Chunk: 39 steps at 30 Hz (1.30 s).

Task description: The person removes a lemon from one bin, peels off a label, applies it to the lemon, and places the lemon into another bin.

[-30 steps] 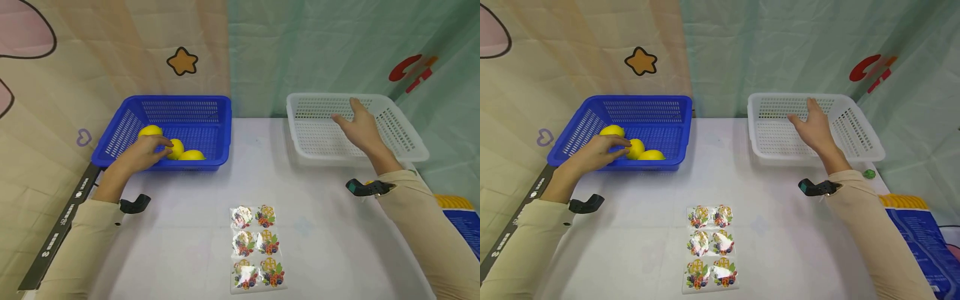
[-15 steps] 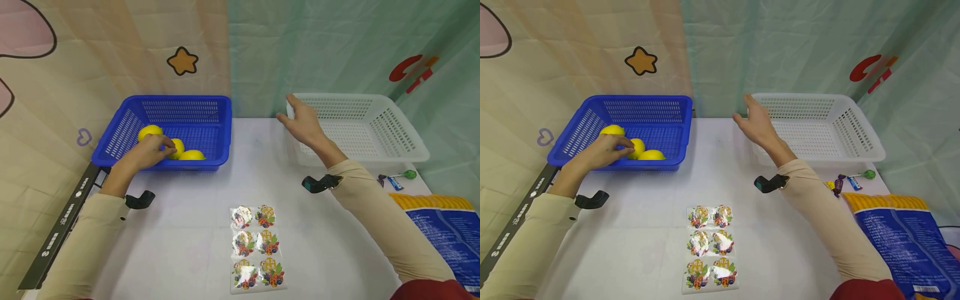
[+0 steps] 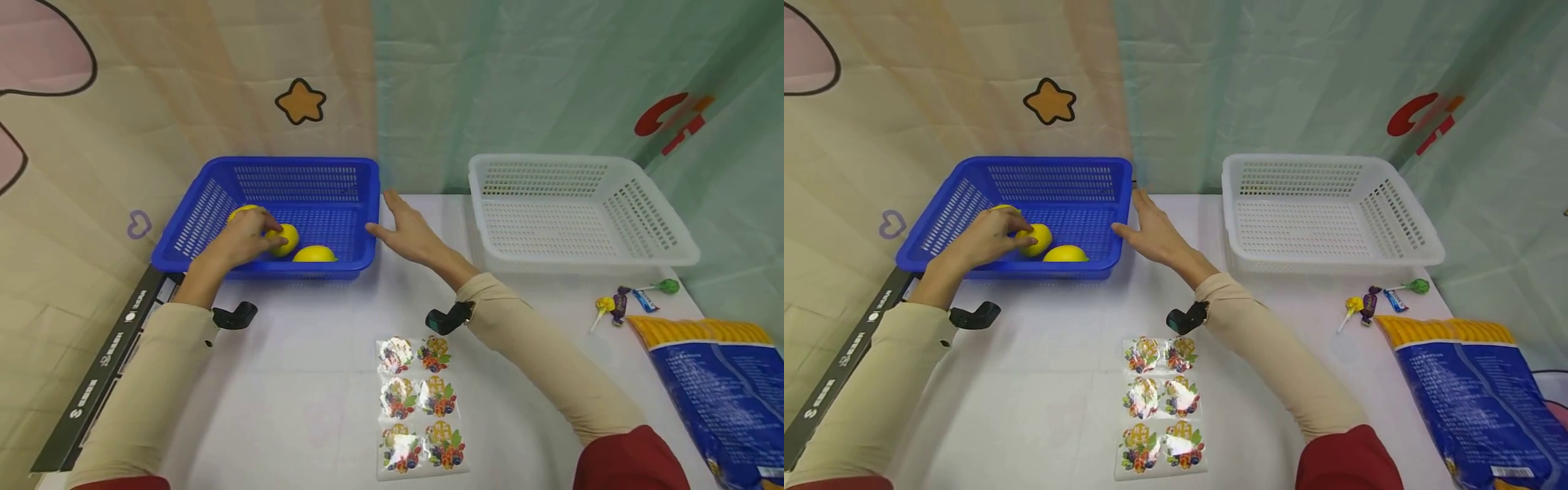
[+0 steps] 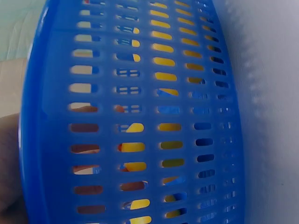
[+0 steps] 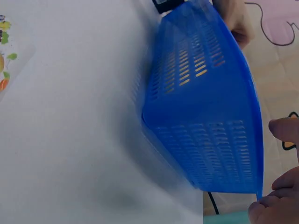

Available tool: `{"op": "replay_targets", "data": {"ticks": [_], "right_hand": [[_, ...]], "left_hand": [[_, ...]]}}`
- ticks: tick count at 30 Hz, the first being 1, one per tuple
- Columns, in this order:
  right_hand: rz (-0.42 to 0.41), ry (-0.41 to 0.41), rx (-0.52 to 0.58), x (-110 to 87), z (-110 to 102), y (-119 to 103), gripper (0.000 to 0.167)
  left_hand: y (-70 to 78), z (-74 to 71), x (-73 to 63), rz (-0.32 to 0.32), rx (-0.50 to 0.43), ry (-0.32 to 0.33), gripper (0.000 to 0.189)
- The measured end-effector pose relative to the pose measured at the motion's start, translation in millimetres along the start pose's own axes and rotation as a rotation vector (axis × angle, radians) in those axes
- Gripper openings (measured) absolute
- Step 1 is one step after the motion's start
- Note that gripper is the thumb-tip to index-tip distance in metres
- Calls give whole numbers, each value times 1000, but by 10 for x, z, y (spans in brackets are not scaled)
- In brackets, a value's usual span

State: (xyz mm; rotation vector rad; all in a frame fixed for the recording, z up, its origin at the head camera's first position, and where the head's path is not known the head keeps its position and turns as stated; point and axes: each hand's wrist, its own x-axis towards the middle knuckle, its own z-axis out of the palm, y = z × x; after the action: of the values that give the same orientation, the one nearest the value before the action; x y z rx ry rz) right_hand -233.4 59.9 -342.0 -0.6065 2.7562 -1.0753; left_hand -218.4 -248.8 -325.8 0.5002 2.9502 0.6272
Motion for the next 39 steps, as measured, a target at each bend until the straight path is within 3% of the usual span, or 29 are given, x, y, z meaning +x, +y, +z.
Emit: {"op": "replay_targets", "data": {"ticks": [4,9,16,24,39], "right_hand": [[-12,-53,15,22,162,-34,87],[-6,-46,39,26,229,-42,85],[-35,-48,63,46,246,-74,85],[-39,-51,76,42,318,-71,85],[-31,-40,64,36,322,-27,85]], "left_hand": [[-20,16,71,2,0,-30,37],[-27,17,171,3,-33,-71,49],[-73,-1,240,-67,-86,-78,53],[-238,80,251,-4,-17,-154,63],[-191,57,186,25,-120,-33,60]]}}
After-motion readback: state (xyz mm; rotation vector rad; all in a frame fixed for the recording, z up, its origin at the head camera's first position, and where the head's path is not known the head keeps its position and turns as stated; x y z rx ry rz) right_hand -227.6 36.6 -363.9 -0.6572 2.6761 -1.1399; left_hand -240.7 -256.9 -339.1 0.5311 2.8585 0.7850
